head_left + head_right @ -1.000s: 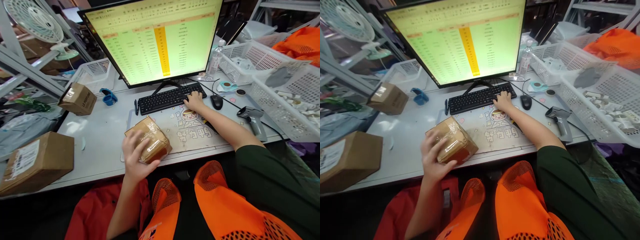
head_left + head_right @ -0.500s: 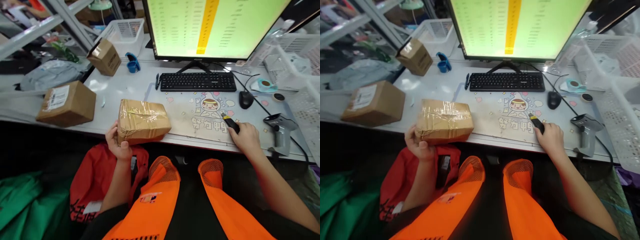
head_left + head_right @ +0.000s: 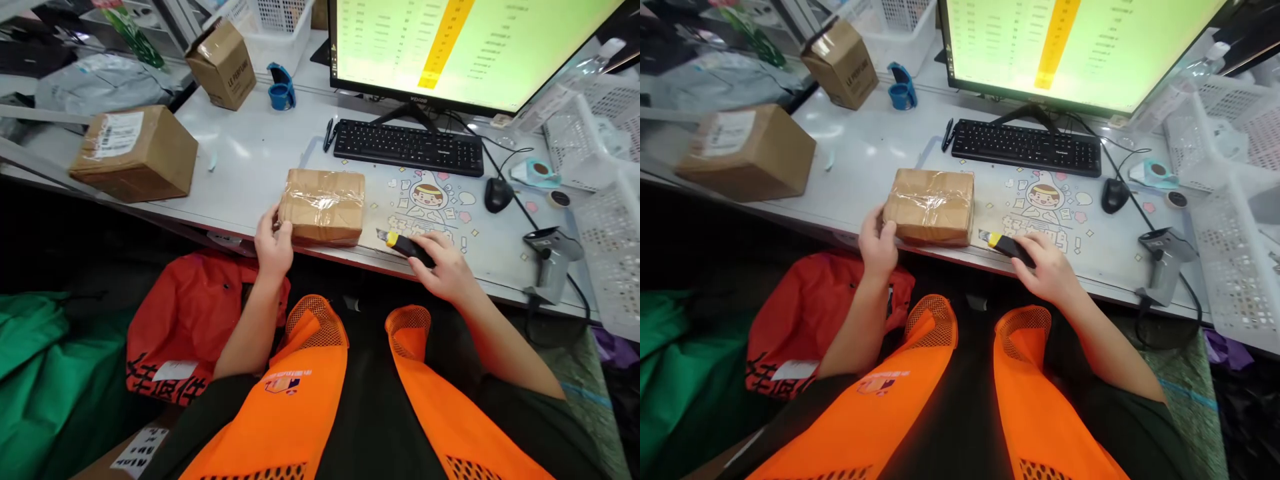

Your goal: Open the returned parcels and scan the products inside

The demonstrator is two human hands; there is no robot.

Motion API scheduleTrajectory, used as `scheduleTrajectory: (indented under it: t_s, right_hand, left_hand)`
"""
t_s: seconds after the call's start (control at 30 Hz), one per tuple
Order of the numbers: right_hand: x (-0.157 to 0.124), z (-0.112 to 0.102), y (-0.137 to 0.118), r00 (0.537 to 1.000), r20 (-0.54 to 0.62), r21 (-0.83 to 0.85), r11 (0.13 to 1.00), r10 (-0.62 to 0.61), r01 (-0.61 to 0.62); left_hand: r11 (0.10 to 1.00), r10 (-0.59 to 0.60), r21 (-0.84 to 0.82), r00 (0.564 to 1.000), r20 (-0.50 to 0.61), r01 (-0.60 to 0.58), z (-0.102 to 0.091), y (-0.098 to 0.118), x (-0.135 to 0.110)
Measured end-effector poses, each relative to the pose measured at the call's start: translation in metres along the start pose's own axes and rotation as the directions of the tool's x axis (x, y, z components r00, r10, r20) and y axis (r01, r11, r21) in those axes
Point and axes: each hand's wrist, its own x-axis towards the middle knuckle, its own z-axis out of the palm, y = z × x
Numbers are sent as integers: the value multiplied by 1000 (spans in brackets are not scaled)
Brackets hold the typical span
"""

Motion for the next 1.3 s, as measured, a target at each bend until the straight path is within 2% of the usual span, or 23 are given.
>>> scheduleTrajectory:
  t_s: [0.13,0.2,0.23,0.3,0.37,0.43,0.47,0.57,0.73,0.87,0.97,1.03,1.1,1.17,1.2,1.23,1.3]
  right_hand:
    - [5,2,0,999,29,4,999,-41,41]
    - [7,6,0,999,24,-22,999,-29,30]
    - [9,9,-1,1000,21,-36,999,-24,25]
    - [14,14,-7,1000,15,-63,998,-16,17]
    - [22,19,-14,1000,15,-83,996,-19,20]
    - [31,22,-23,999,34,-97,995,-35,38]
    - [35,24,-27,998,50,-104,994,-41,46]
    - [47,27,-34,995,95,-136,989,-37,50]
    - [58,22,-41,991,137,-156,988,9,12]
    - [62,18,-61,987,154,-235,972,52,-14]
    - [66,13,-67,984,172,-288,958,52,0]
    - [68,0,-54,986,149,-329,944,75,-22]
    - [64,-24,-26,986,18,-417,898,166,-143]
    - [51,-54,8,942,-161,-493,803,293,-334]
    - [41,-68,23,913,-203,-509,758,354,-407]
    - [30,-78,35,891,-213,-504,736,402,-453]
    - [3,-86,47,855,-189,-442,736,483,-513]
  left_hand:
    - [992,-58,-102,984,169,76,34,-13,78]
    - [995,-56,-76,978,200,72,51,-11,101]
    - [998,-12,-62,982,186,24,56,-6,105]
    - [986,161,-69,975,154,-151,59,8,94]
    - [936,351,-89,914,204,-339,56,24,68]
    - [895,440,-73,849,293,-440,51,33,41]
    - [882,458,-47,831,315,-468,51,35,31]
    - [859,490,3,824,283,-512,54,29,17]
    - [845,503,32,815,287,-533,60,22,21]
    - [848,502,33,821,273,-529,59,25,19]
    - [824,548,-6,796,258,-566,58,27,18]
    - [819,553,-12,784,282,-573,54,25,19]
    - [835,527,-25,786,323,-549,46,20,23]
    - [859,500,-89,791,352,-504,34,10,30]
    - [870,489,-132,797,354,-475,27,4,35]
    - [882,471,-162,817,334,-442,20,-2,39]
    - [914,402,-167,886,230,-371,7,-9,45]
